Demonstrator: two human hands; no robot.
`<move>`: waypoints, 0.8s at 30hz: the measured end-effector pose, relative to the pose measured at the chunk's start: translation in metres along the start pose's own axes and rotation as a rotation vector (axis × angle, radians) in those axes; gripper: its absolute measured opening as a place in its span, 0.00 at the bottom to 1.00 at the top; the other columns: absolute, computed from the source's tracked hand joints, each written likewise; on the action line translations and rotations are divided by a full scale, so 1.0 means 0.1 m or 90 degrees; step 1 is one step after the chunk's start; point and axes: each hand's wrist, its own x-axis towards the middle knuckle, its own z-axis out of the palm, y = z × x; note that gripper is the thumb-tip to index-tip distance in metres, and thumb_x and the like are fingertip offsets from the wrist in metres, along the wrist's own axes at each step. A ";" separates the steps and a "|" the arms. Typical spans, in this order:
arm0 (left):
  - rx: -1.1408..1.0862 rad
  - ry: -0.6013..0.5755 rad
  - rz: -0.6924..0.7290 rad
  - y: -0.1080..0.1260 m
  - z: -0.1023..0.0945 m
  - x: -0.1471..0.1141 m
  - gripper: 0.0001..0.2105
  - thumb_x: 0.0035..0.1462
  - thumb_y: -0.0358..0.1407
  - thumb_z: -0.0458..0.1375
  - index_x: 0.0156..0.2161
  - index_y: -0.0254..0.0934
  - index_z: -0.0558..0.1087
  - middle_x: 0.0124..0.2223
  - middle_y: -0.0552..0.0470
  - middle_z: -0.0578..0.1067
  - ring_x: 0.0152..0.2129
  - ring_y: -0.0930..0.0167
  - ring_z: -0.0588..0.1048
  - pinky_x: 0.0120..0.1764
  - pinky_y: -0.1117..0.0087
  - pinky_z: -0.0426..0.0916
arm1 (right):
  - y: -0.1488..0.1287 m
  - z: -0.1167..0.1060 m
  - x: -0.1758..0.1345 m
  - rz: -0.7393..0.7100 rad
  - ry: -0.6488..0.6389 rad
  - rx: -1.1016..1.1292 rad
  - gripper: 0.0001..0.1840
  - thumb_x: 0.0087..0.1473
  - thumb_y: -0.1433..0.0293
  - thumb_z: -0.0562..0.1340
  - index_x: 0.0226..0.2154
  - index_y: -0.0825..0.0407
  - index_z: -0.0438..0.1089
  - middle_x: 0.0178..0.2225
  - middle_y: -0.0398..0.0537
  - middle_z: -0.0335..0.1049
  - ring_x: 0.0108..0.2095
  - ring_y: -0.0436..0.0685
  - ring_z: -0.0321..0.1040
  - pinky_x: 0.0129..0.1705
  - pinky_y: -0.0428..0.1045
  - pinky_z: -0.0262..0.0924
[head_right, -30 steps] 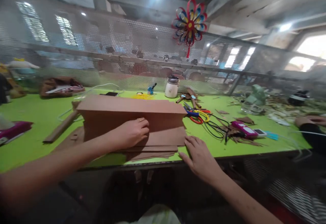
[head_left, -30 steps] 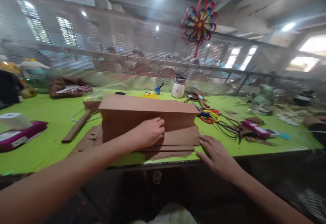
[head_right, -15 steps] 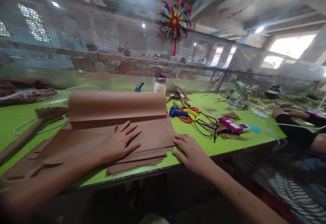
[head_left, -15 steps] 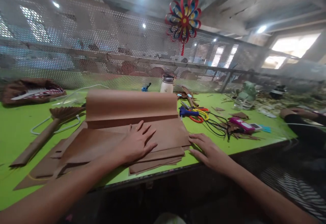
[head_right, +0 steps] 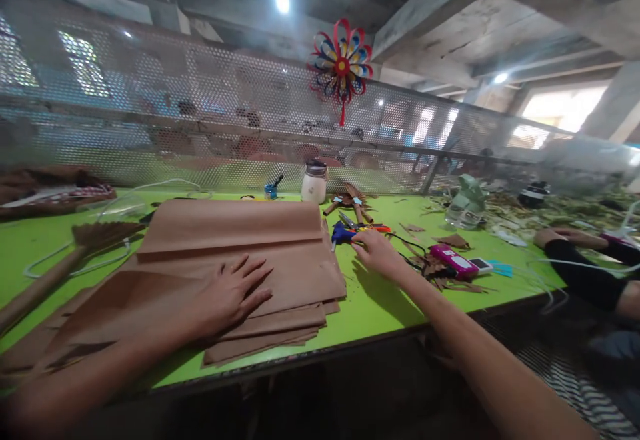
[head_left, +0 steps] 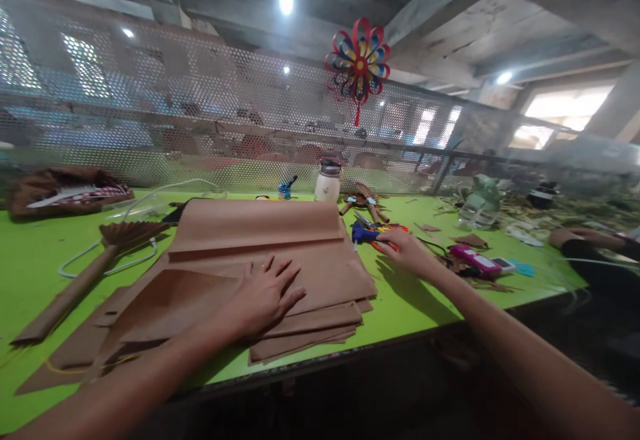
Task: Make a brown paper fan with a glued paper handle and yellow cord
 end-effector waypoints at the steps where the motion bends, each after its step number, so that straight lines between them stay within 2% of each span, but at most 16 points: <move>1: -0.004 0.003 -0.003 0.00 0.00 0.00 0.28 0.60 0.52 0.37 0.58 0.40 0.62 0.62 0.44 0.59 0.58 0.50 0.53 0.51 0.42 0.51 | 0.03 0.03 0.12 0.001 -0.015 -0.010 0.13 0.53 0.70 0.56 0.40 0.55 0.72 0.41 0.54 0.73 0.44 0.59 0.66 0.48 0.52 0.57; 5: -0.030 0.016 -0.022 -0.04 -0.01 0.01 0.27 0.61 0.51 0.38 0.54 0.37 0.65 0.59 0.44 0.64 0.57 0.53 0.56 0.52 0.45 0.52 | 0.12 0.19 0.50 0.033 -0.064 -0.053 0.13 0.44 0.75 0.59 0.34 0.55 0.75 0.36 0.53 0.75 0.41 0.60 0.67 0.45 0.50 0.57; 8: -0.038 0.028 -0.027 -0.07 0.02 0.01 0.25 0.61 0.50 0.39 0.53 0.37 0.66 0.58 0.45 0.65 0.56 0.54 0.58 0.52 0.45 0.52 | 0.26 0.20 0.63 0.104 -0.052 -0.081 0.15 0.46 0.75 0.56 0.35 0.55 0.76 0.37 0.54 0.75 0.41 0.59 0.67 0.43 0.48 0.57; 11: -0.032 0.047 -0.021 -0.09 0.06 0.02 0.24 0.61 0.50 0.40 0.50 0.37 0.67 0.56 0.44 0.67 0.55 0.54 0.59 0.52 0.46 0.53 | 0.50 0.10 0.59 0.202 -0.037 -0.100 0.19 0.50 0.75 0.51 0.36 0.57 0.76 0.37 0.56 0.75 0.37 0.59 0.69 0.39 0.48 0.58; 14: -0.030 0.057 -0.022 -0.11 0.10 0.03 0.23 0.61 0.49 0.41 0.49 0.36 0.67 0.55 0.43 0.68 0.56 0.53 0.58 0.52 0.45 0.53 | 0.75 0.01 0.41 0.263 -0.073 -0.096 0.19 0.47 0.75 0.52 0.35 0.58 0.77 0.33 0.53 0.77 0.32 0.57 0.70 0.34 0.47 0.58; 18: -0.035 0.051 -0.026 -0.13 0.13 0.05 0.23 0.60 0.49 0.42 0.50 0.35 0.66 0.54 0.41 0.68 0.56 0.52 0.58 0.52 0.44 0.51 | 0.89 0.03 0.28 0.248 -0.154 -0.064 0.15 0.45 0.73 0.56 0.34 0.54 0.77 0.30 0.46 0.77 0.29 0.53 0.69 0.30 0.44 0.57; 21: -0.031 0.054 -0.030 -0.13 0.15 0.05 0.22 0.60 0.49 0.43 0.49 0.35 0.66 0.54 0.41 0.68 0.57 0.52 0.57 0.53 0.43 0.49 | 0.88 0.11 0.38 0.219 -0.189 -0.058 0.14 0.45 0.70 0.58 0.32 0.52 0.77 0.26 0.45 0.76 0.26 0.53 0.68 0.27 0.44 0.55; 24: -0.023 0.053 -0.035 -0.12 0.14 0.04 0.23 0.60 0.49 0.43 0.50 0.35 0.65 0.55 0.41 0.67 0.56 0.53 0.58 0.53 0.44 0.49 | 0.85 0.17 0.52 0.198 -0.202 -0.056 0.12 0.43 0.71 0.59 0.30 0.52 0.77 0.24 0.44 0.75 0.24 0.52 0.67 0.25 0.44 0.53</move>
